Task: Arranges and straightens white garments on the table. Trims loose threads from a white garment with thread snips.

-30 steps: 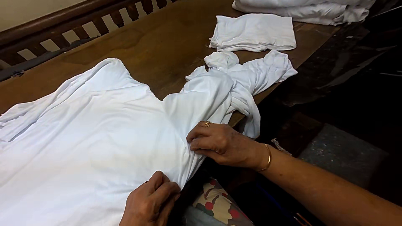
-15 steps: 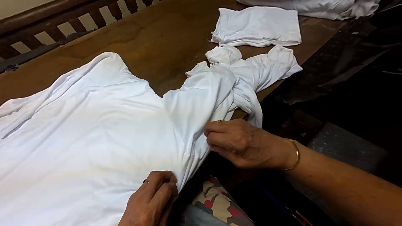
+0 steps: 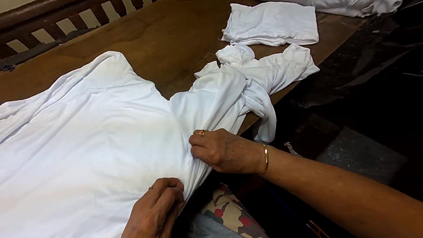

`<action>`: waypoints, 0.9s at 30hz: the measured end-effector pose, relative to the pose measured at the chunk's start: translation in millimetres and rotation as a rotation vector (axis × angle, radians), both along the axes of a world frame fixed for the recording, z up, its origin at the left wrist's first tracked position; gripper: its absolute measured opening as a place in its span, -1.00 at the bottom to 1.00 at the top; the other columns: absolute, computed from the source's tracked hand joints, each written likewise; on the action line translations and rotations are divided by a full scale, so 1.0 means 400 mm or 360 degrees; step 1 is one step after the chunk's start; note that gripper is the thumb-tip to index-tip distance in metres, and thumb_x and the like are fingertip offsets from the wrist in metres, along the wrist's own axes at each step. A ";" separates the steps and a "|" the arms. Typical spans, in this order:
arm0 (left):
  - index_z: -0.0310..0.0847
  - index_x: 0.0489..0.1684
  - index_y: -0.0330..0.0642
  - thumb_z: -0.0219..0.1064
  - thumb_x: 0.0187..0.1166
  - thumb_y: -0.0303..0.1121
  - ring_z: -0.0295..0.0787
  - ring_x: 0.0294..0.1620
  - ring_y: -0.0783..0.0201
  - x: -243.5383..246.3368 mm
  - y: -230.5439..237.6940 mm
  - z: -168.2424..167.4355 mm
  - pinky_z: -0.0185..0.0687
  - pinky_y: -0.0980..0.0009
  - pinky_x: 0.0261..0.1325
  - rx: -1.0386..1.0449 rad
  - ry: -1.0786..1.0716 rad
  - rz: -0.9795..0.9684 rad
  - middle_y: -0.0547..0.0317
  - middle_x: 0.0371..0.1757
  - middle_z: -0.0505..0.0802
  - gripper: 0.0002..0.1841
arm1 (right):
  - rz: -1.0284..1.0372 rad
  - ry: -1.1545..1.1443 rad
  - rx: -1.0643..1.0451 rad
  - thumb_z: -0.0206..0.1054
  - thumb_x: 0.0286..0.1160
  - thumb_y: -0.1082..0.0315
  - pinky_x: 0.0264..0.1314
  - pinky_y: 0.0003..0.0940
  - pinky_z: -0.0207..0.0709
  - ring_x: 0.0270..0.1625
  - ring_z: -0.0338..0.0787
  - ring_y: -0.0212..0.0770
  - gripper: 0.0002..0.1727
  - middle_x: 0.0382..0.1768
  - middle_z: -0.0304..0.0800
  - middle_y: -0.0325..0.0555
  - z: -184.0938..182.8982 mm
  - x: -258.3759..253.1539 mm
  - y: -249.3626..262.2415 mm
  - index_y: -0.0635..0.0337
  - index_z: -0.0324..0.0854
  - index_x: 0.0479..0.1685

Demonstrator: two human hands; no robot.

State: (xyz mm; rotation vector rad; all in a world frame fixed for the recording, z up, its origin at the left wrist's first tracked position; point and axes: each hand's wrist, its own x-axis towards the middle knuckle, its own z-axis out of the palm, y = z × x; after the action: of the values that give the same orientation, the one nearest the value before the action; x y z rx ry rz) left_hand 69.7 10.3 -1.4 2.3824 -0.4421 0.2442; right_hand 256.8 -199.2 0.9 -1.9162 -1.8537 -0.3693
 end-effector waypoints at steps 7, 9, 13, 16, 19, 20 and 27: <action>0.68 -0.16 -0.08 0.24 0.74 -0.23 0.75 0.01 0.36 0.000 0.004 -0.007 0.72 0.45 -0.01 -0.0112 0.0020 0.0013 0.17 0.05 0.79 -0.83 | -0.0073 -0.0085 0.0038 0.25 0.30 0.58 -0.32 -0.21 0.62 -0.12 0.76 0.03 -0.92 -0.21 0.68 0.08 0.028 0.000 -0.025 0.30 0.63 -0.32; 0.65 -0.16 -0.07 0.23 0.76 -0.21 0.74 0.00 0.39 -0.004 0.005 -0.008 0.70 0.48 -0.01 -0.0149 0.0025 0.0024 0.22 0.02 0.79 -0.82 | -0.0127 -0.0107 0.0170 0.17 0.49 0.57 -0.34 -0.25 0.59 -0.15 0.73 -0.02 -0.86 -0.22 0.68 0.07 0.051 -0.006 -0.058 0.30 0.65 -0.32; 0.68 -0.19 -0.06 0.21 0.77 -0.16 0.76 0.03 0.34 0.003 0.004 -0.004 0.71 0.40 0.00 -0.0102 0.0078 -0.0027 0.20 0.01 0.81 -0.77 | -0.0133 -0.0218 0.0113 0.17 0.48 0.53 -0.47 -0.30 0.48 -0.25 0.69 -0.07 -0.82 -0.27 0.67 0.01 -0.007 -0.034 -0.104 0.28 0.70 -0.36; 0.71 -0.01 -0.10 0.09 0.84 -0.14 0.80 -0.09 0.40 0.019 0.009 0.019 0.75 0.42 -0.07 -0.0102 0.0184 -0.0110 0.21 -0.04 0.85 -0.69 | -0.0116 -0.0172 0.0090 0.21 0.44 0.52 -0.45 -0.32 0.48 -0.23 0.69 -0.08 -0.85 -0.27 0.68 -0.01 -0.043 -0.037 -0.106 0.25 0.71 -0.35; 0.72 0.10 -0.13 0.17 0.80 -0.19 0.75 -0.27 0.45 0.058 0.021 0.042 0.73 0.51 -0.23 -0.0020 0.0046 -0.0067 0.22 -0.10 0.83 -0.73 | -0.0093 -0.0127 0.0017 0.25 0.43 0.51 -0.37 -0.32 0.55 -0.17 0.70 -0.09 -0.88 -0.25 0.68 -0.04 -0.033 -0.041 -0.091 0.21 0.70 -0.36; 0.75 0.09 -0.06 0.21 0.75 -0.17 0.75 -0.23 0.43 0.078 0.014 0.041 0.71 0.48 -0.23 0.0128 -0.0116 0.0033 0.22 -0.03 0.83 -0.75 | -0.0081 -0.0104 -0.0016 0.28 0.40 0.51 -0.35 -0.33 0.57 -0.15 0.71 -0.10 -0.89 -0.25 0.69 -0.05 -0.028 -0.036 -0.090 0.20 0.70 -0.36; 0.28 0.78 0.52 -0.13 0.77 0.25 0.15 0.83 -0.14 0.128 -0.051 -0.025 0.17 -0.32 0.60 0.0788 -0.0158 0.0017 -0.03 0.84 0.31 -0.42 | -0.1160 0.0203 -0.0107 0.63 0.11 -0.01 0.51 0.31 0.46 0.57 0.53 0.33 -0.06 0.52 0.55 0.28 0.048 0.116 -0.203 0.21 0.48 0.61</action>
State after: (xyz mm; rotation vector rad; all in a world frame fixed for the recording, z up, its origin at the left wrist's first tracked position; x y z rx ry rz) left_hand 121.0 -9.9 -11.3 2.8644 -0.5915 0.2845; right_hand 303.1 -280.5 20.2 -2.5482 -1.0425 -0.3919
